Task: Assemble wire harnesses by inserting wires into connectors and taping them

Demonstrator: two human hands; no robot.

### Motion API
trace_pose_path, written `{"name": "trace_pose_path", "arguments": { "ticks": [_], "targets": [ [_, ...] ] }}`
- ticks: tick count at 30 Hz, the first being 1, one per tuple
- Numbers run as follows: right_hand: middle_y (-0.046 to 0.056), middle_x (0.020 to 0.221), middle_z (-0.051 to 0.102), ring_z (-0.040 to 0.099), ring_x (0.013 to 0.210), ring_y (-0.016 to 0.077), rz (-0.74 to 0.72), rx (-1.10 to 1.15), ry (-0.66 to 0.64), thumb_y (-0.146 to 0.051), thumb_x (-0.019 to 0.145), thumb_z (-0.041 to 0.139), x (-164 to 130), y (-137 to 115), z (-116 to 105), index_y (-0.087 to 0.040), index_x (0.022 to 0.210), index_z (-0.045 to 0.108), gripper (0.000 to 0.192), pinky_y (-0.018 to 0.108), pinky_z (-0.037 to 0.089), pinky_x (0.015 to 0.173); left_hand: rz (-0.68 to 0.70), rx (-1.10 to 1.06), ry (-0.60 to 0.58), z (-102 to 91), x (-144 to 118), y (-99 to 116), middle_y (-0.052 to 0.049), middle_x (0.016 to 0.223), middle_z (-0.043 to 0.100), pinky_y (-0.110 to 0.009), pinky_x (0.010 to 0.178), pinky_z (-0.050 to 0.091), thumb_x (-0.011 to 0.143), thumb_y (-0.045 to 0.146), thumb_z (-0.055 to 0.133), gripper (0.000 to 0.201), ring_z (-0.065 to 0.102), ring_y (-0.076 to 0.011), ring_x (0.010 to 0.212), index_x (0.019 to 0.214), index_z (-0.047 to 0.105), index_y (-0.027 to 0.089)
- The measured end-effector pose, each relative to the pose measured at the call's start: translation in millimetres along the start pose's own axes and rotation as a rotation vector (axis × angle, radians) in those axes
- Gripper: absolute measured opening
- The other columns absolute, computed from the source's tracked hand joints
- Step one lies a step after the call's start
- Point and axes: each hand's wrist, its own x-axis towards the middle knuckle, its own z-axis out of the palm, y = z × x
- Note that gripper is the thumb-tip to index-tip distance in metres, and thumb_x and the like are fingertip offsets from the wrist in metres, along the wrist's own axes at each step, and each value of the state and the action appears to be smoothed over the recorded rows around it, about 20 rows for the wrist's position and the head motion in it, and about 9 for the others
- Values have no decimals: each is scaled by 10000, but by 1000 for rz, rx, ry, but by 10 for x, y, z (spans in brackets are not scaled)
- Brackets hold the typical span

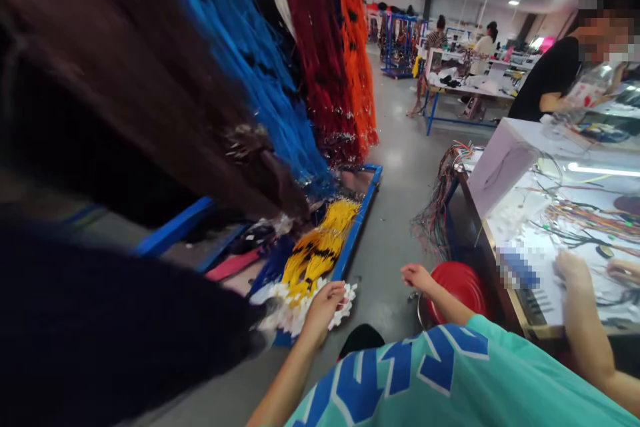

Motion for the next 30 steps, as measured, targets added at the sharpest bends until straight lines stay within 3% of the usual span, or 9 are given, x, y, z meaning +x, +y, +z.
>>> {"name": "trace_pose_path", "arguments": {
  "ticks": [4,7,11,16,19,22,25,30],
  "targets": [
    [-81,561,575,503,498,44,-55,80,-49,-130,681,643,1096,-984,68,-176,740,613,81,176,392,542,-85,-63,-46,406,910,328,19,618,594,-201,485,415,590,87,616,160,570,-101,482,735,571,139],
    [-76,583,599,521,522,48,-70,142,12,-158,647,635,1724,-1393,-136,-181,751,615,108,175,393,555,-86,-49,-118,769,1772,614,18,626,594,-195,470,404,584,87,615,166,558,-92,464,736,574,138],
    [-75,536,568,480,450,46,-4,193,167,-192,617,607,2209,-1607,-633,-171,700,578,90,177,353,492,-47,-35,-185,1302,2894,1210,25,608,577,-186,460,387,600,110,612,141,556,-89,466,730,571,140],
    [-69,497,531,434,377,52,111,248,308,-227,580,597,2755,-1682,-1180,-183,646,513,115,185,289,419,7,-22,-251,1909,4034,2069,30,578,569,-187,449,375,596,115,635,138,548,-93,449,719,578,140],
    [-74,484,505,420,364,54,160,290,331,-215,575,587,3377,-1753,-1377,-194,633,488,117,186,279,408,35,-11,-257,2168,4688,2456,29,587,573,-189,457,380,616,93,624,125,550,-91,449,726,586,138],
    [-67,500,526,447,395,54,180,311,295,-165,563,581,4189,-1996,-1555,-188,633,508,104,183,305,430,43,-4,-215,2350,5284,2788,25,596,570,-192,479,393,646,77,607,105,554,-88,461,729,584,138],
    [-57,525,571,492,445,63,170,295,208,-130,553,589,5035,-2496,-1810,-180,661,566,121,184,328,456,25,-7,-151,2494,5738,3158,14,600,578,-206,511,418,662,72,610,91,553,-90,468,708,567,138],
    [-56,578,618,497,479,55,123,235,107,-124,580,592,6388,-3611,-2388,-187,725,624,161,179,357,483,-26,-49,-63,2766,6423,3853,-3,621,599,-202,516,416,682,81,614,75,555,-90,485,713,573,136]
  ]
}}
